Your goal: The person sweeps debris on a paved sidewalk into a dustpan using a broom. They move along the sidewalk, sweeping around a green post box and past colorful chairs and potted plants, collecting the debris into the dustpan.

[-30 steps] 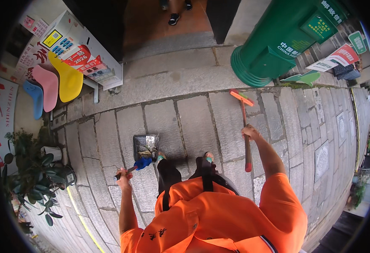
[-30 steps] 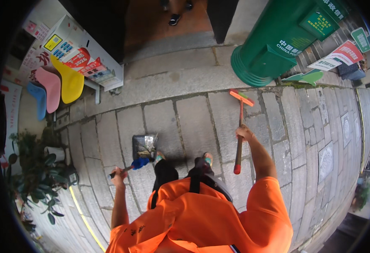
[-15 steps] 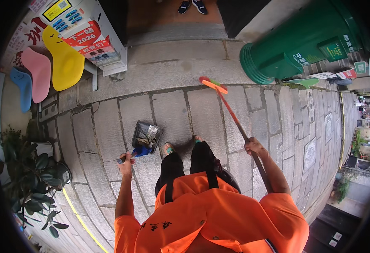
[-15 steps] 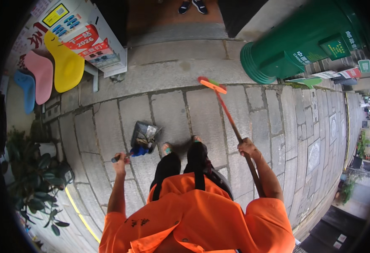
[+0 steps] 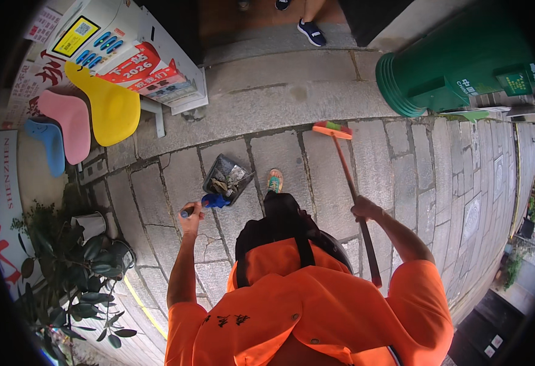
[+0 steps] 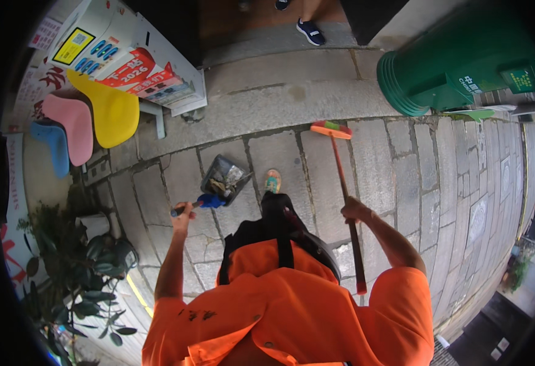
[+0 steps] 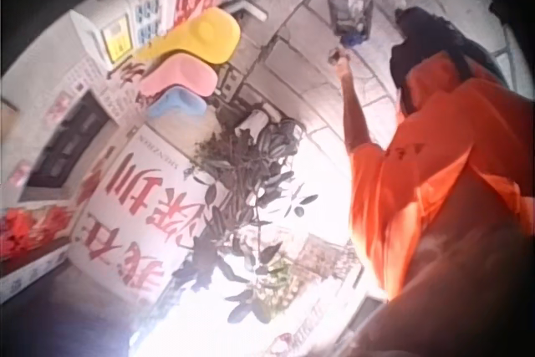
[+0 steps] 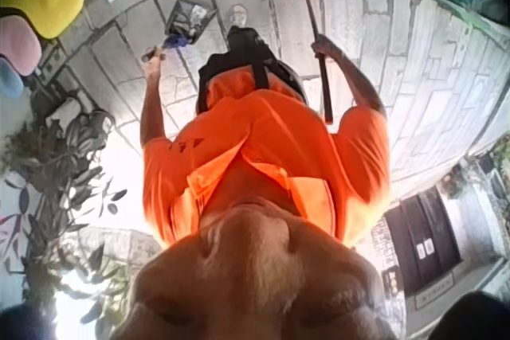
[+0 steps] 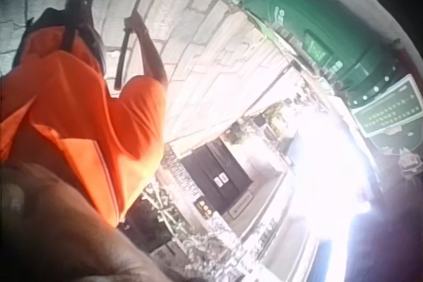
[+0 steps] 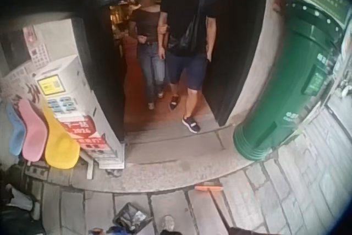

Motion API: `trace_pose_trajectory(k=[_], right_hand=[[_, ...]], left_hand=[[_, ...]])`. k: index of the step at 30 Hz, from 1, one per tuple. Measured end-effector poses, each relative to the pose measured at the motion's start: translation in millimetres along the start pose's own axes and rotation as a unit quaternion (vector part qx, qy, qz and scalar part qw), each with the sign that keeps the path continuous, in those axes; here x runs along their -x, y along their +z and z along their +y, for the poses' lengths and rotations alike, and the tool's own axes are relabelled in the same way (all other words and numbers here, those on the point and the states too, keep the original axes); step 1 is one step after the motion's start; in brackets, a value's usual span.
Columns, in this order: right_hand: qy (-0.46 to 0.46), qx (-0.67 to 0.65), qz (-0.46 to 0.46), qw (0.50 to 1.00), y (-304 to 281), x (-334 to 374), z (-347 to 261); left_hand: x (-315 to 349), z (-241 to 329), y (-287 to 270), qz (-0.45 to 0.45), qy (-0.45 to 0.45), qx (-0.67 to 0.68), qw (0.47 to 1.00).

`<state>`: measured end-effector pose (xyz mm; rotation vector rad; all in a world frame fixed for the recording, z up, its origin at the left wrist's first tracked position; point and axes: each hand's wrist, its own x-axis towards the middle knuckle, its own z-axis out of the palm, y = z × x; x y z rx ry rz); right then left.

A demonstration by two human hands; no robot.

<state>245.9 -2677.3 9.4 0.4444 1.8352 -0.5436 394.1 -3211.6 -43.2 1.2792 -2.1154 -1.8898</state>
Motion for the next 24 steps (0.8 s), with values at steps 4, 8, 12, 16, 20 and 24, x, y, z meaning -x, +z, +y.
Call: trace_pose_trajectory(k=[4,8,12,16,20,24], right_hand=[[-0.102,0.003,-0.062,0.993,31,31,-1],[-0.027,-0.109,-0.008,0.994,20,81,18],[-0.051,-0.294,0.107,0.948,38,68,56],[-0.033,-0.36,0.1,0.927,40,27,1],[-0.041,-0.229,0.046,0.972,144,-22,-65],[0.011,-0.013,-0.025,1.0,312,31,-158]], left_hand=[[-37,17,-1,-0.033,0.005,-0.036,0.999],[-76,29,-20,-0.041,0.001,-0.082,0.996],[-120,41,-38,-0.066,-0.011,-0.113,0.991],[-162,50,-60,-0.118,-0.023,-0.161,0.98],[-188,56,-72,-0.144,0.0,-0.149,0.978],[-215,19,-84,-0.184,0.048,-0.124,0.974]])
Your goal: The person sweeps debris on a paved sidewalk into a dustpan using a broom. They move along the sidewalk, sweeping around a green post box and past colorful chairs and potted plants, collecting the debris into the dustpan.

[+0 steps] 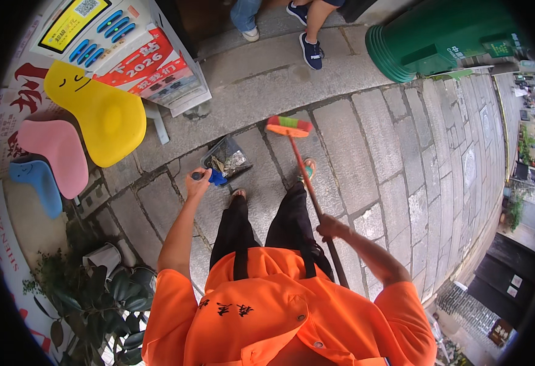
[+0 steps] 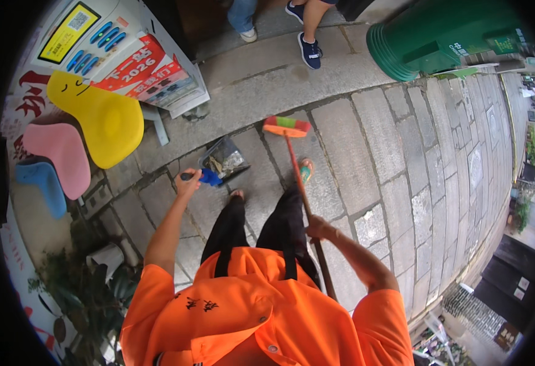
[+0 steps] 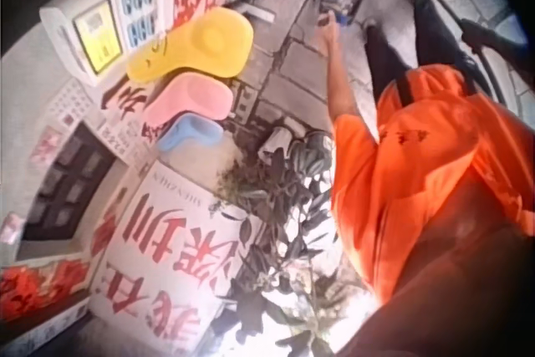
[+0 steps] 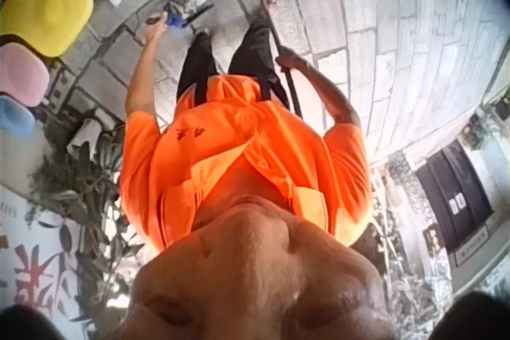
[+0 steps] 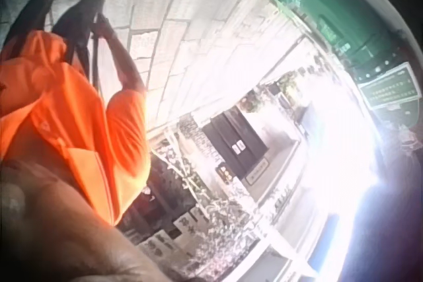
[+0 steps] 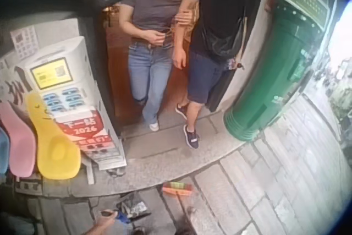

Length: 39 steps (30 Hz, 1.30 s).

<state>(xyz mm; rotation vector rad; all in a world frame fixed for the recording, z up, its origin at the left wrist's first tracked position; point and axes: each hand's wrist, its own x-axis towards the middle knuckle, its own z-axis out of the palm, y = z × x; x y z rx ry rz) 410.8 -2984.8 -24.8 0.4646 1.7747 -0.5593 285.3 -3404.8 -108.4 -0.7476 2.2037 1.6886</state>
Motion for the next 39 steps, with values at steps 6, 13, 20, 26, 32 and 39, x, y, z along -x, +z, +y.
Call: trace_pose_trajectory(k=[6,13,20,26,32,39], right_hand=[[-0.136,-0.228,-0.176,0.948,34,168,-40],[-0.045,-0.338,0.002,0.94,39,145,53],[-0.038,-0.328,-0.042,0.943,105,64,46],[-0.09,-0.388,-0.206,0.894,134,145,3],[-0.135,-0.351,-0.197,0.905,97,216,-22],[-0.103,-0.444,-0.174,0.873,90,245,-25]], left_hand=[[11,4,-7,-0.002,-0.01,0.013,1.0],[23,-11,-52,-0.03,-0.013,0.022,0.999],[37,-20,-72,-0.051,-0.018,-0.012,0.998],[50,-47,-74,-0.055,-0.002,0.009,0.998],[66,-49,-94,-0.045,-0.017,0.033,0.998],[160,-32,-164,-0.01,0.008,0.063,0.998]])
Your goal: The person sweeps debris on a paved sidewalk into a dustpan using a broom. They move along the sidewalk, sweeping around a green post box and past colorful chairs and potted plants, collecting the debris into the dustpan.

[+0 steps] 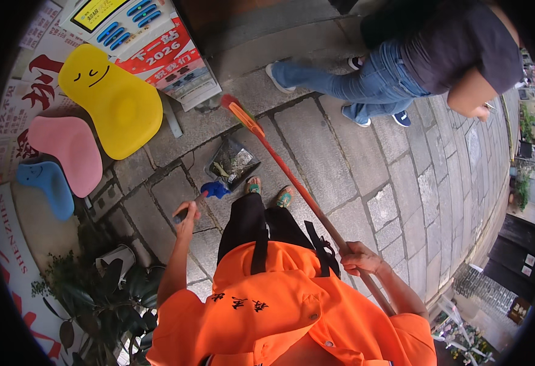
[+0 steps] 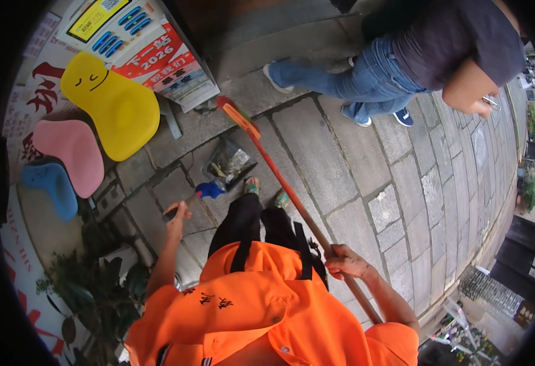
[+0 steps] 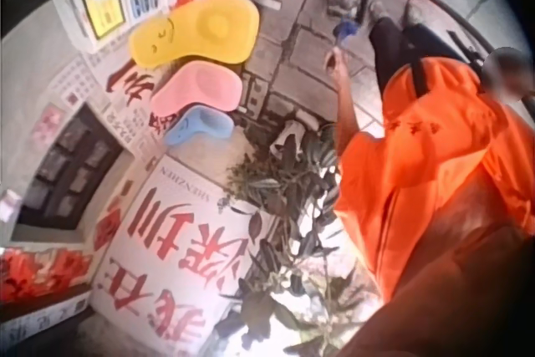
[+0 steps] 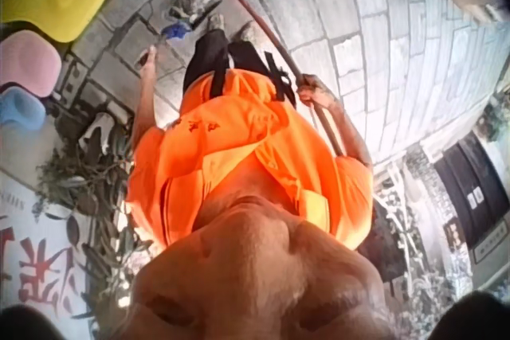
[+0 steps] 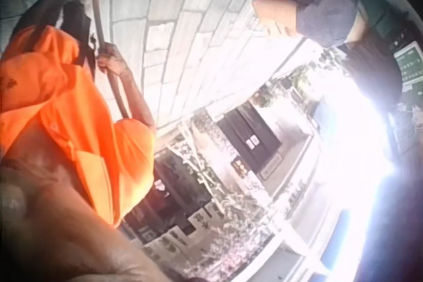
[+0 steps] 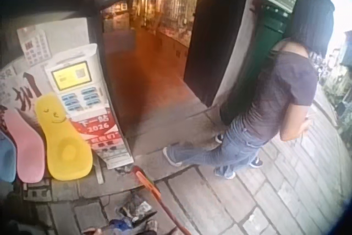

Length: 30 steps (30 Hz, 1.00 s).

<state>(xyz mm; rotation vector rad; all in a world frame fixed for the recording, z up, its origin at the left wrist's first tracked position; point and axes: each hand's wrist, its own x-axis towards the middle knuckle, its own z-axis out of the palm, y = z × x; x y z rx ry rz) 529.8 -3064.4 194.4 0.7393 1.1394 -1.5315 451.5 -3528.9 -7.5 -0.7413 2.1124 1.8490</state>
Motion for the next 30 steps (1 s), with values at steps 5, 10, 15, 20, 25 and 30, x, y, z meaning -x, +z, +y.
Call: trace_pose_trajectory(k=[5,10,15,20,25,30], right_hand=[[-0.023,-0.012,0.031,0.999,0,-11,-21],[-0.077,-0.032,0.06,0.995,-11,-15,-39],[-0.053,-0.14,0.103,0.983,-35,-20,-53],[-0.045,-0.024,0.242,0.969,-109,-51,-56],[-0.079,0.09,0.407,0.905,-220,-85,-75],[-0.067,0.213,0.389,0.894,-305,-126,-129]], left_hand=[[-19,-4,32,-0.008,0.013,0.03,0.999],[-41,-5,61,-0.012,0.053,0.049,0.997],[-48,5,76,-0.017,0.017,0.053,0.998],[-61,4,83,-0.018,-0.005,0.048,0.999],[-63,5,75,0.02,-0.054,0.009,0.998],[-71,4,59,0.062,-0.09,-0.005,0.994]])
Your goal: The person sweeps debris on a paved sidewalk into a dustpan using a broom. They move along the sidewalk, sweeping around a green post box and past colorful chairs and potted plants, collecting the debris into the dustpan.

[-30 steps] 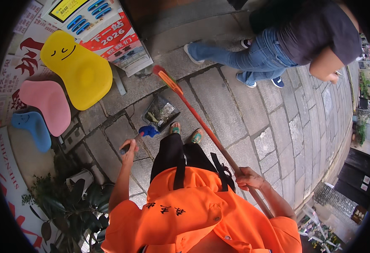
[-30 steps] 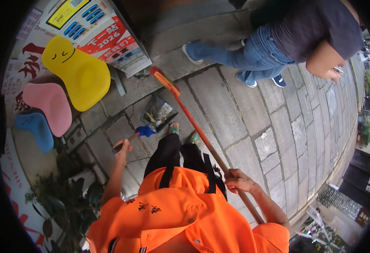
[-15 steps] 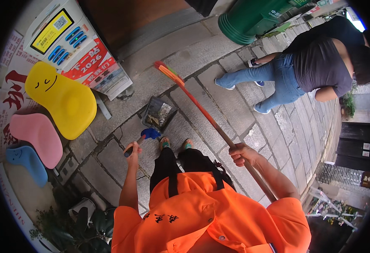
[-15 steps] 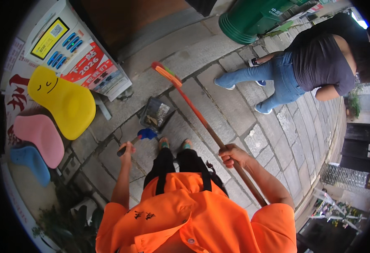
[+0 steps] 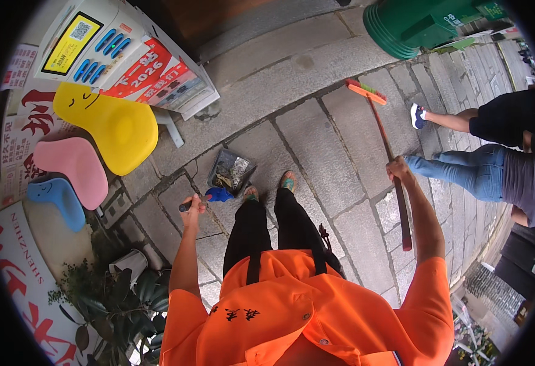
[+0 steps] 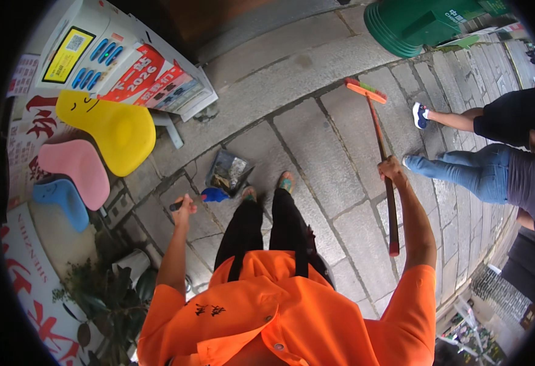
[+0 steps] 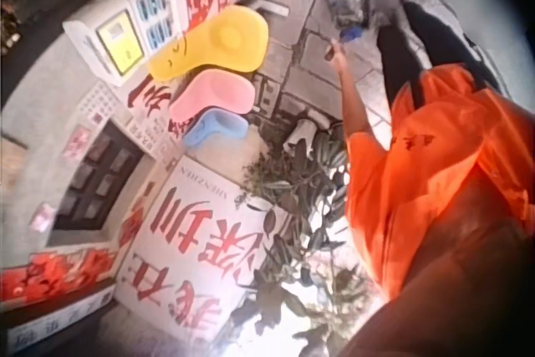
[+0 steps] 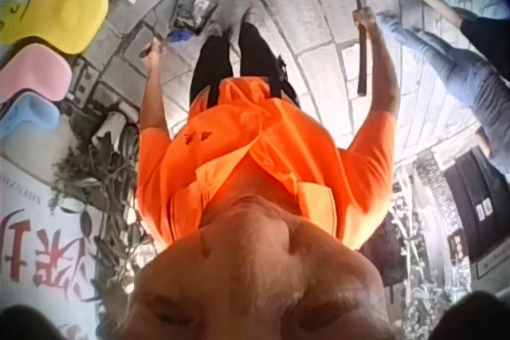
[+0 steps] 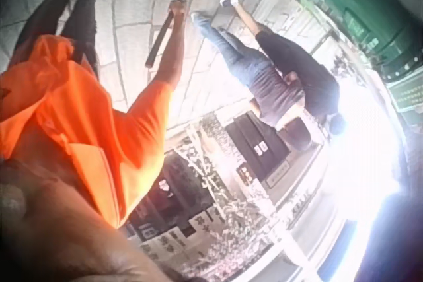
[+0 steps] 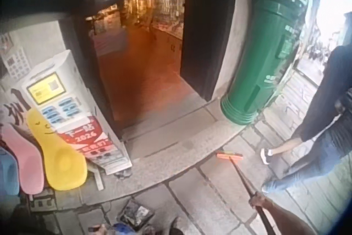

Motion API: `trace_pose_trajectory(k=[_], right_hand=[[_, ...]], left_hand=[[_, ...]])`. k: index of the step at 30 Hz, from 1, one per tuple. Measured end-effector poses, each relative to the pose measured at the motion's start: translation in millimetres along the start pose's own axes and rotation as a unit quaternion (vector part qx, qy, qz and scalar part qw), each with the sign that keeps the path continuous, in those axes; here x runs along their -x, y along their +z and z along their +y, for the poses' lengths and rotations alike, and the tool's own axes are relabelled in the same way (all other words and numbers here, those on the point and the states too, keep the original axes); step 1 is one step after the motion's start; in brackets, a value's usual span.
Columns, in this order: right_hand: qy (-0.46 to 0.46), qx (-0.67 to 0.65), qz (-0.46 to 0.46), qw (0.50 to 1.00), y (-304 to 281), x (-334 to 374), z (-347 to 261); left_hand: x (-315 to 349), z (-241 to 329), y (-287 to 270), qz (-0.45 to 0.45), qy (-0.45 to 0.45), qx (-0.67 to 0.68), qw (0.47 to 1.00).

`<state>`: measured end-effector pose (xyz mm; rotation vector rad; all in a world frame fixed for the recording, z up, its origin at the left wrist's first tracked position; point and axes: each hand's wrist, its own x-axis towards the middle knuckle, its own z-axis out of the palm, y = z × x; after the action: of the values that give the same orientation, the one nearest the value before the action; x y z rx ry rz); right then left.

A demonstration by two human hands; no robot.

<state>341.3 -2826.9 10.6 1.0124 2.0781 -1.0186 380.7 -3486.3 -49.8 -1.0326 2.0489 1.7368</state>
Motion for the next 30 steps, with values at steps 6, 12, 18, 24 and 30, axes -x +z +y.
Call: trace_pose_trajectory(k=[6,12,18,24,30], right_hand=[[-0.01,0.112,-0.081,0.99,75,-26,7],[-0.036,0.258,-0.334,0.906,249,139,-54],[-0.08,0.278,-0.385,0.877,249,235,-89],[0.015,0.13,-0.242,0.961,176,246,-77],[0.138,-0.116,-0.16,0.97,152,139,-79]], left_hand=[[-34,-9,-13,0.067,-0.015,0.001,0.998],[-46,-4,-21,0.049,-0.007,-0.049,0.998],[-58,-31,-67,0.019,0.008,0.01,1.0],[-40,-47,-109,0.025,0.017,0.033,0.999],[-30,-68,-158,0.036,0.008,0.054,0.998]])
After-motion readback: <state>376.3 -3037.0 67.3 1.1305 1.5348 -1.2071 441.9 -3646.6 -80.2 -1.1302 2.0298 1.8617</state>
